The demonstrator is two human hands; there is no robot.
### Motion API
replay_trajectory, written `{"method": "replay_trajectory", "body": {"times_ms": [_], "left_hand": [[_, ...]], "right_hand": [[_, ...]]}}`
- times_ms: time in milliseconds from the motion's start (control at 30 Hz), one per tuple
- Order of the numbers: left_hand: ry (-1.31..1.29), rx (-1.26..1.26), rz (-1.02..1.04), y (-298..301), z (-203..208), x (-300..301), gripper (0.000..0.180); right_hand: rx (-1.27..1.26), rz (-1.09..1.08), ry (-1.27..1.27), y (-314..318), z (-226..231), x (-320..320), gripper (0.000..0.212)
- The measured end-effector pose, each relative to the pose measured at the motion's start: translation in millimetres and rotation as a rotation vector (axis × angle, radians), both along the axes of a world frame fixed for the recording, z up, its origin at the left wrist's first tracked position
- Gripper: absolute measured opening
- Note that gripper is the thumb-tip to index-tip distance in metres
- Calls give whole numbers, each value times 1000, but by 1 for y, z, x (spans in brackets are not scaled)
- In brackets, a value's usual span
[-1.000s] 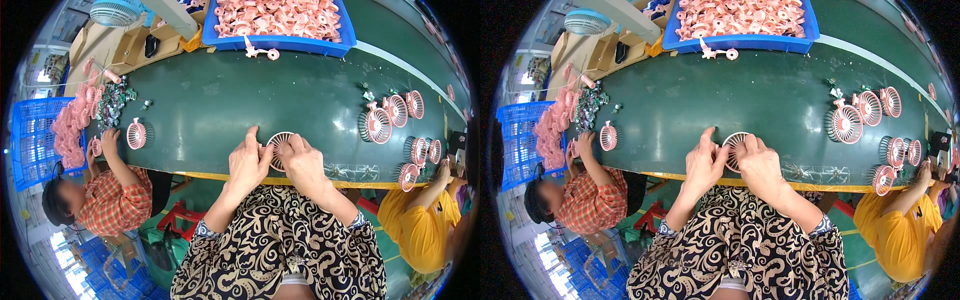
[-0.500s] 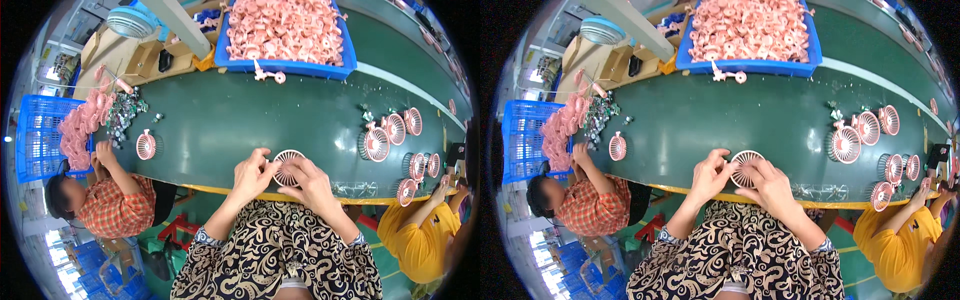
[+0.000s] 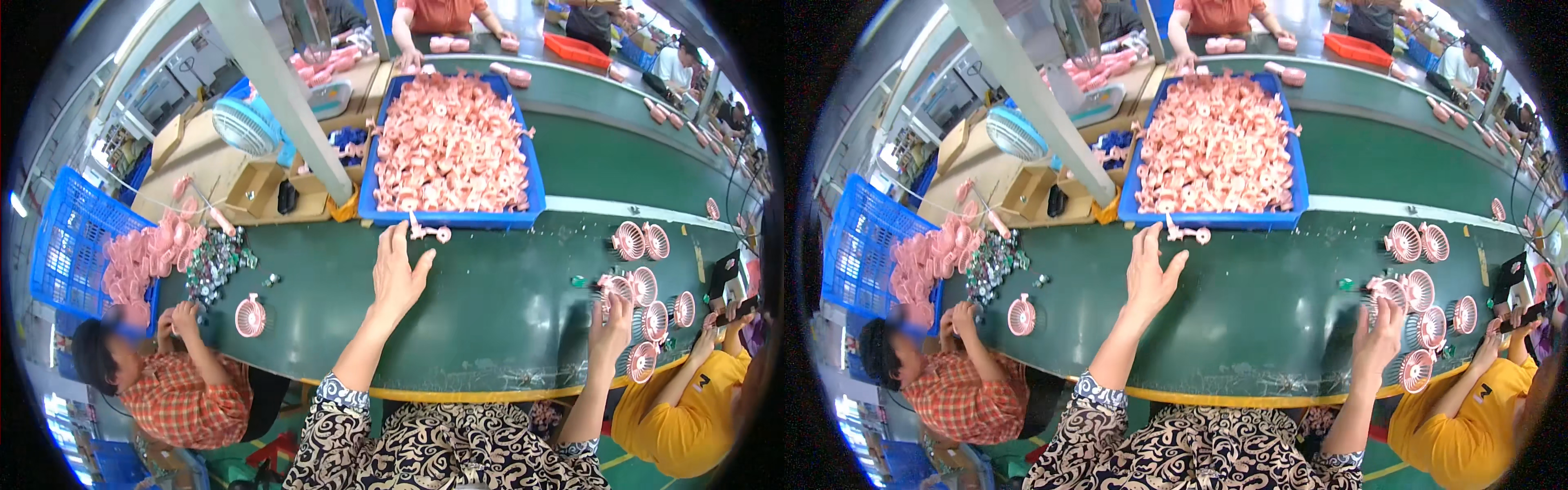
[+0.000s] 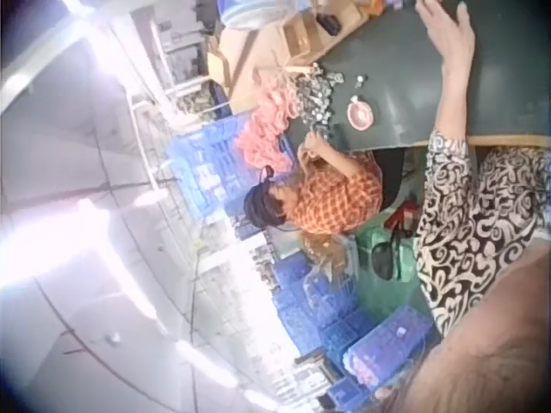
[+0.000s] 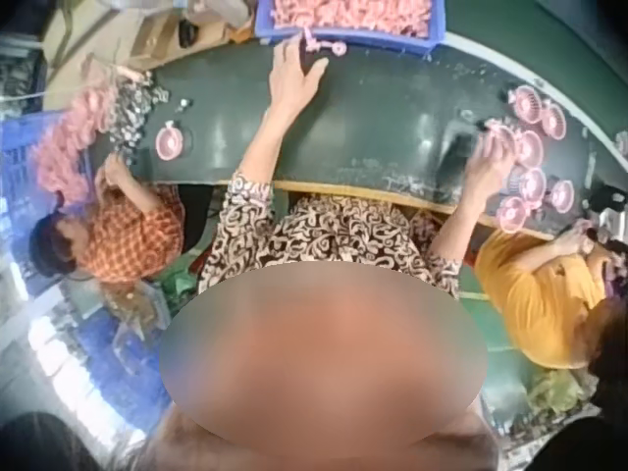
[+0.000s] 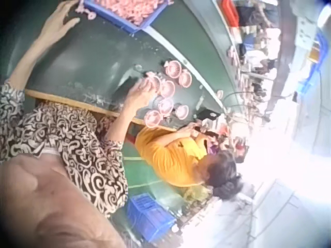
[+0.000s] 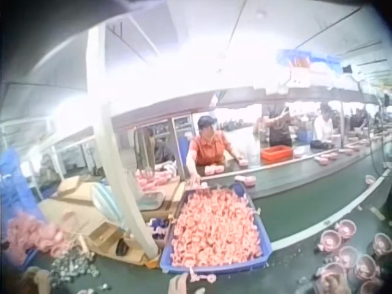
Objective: The person assembles portable fans by picking plastic brackets and fan grilles from a container and workbench, attaching the brackets into the fan grilles by hand, and placing the assembled fan pieces onto the table.
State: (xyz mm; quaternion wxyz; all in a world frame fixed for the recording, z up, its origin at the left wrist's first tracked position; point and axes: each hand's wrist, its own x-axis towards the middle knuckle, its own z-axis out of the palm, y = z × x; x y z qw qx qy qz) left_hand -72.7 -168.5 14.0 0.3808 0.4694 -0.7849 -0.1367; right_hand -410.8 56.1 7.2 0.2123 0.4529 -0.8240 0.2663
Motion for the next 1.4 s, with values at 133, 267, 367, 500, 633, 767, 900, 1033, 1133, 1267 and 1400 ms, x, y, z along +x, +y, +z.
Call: {"method": "replay_trajectory", "body": {"times_ms": [133, 267, 367, 500, 633, 767, 900, 1033, 1133, 1267, 1400], "left_hand": [[40, 22, 123, -23, -3, -14, 74], [73, -84, 138, -41, -18, -15, 60], [162, -68, 66, -51, -15, -21, 39], [246, 78, -64, -56, 10, -23, 30], [262, 32, -102, -83, 28, -10, 25], [-149, -4, 80, -132, 11, 1, 59], [-298, 81, 158, -153, 2, -20, 75], [-429, 228, 144, -160, 13, -49, 84], [-8, 591, -103, -182, 6, -42, 90], [-141, 428, 35, -161, 4, -59, 92], [195, 615, -119, -167, 6, -71, 89]], "right_hand": [[-53, 201, -221, -50, 22, 20, 34], [-130, 526, -297, -128, 44, 52, 41], [-62, 619, -421, -185, 58, 61, 55], [23, 634, -212, -246, 35, 49, 77], [449, 556, -328, -279, 34, 45, 105], [541, 728, -545, -286, 38, 42, 122], [531, 631, -511, -281, 32, 47, 124], [429, 722, -684, -284, 37, 54, 127], [358, 791, -771, -287, 41, 73, 135], [504, 603, -742, -287, 46, 84, 135], [319, 654, -844, -295, 30, 78, 137]]}}
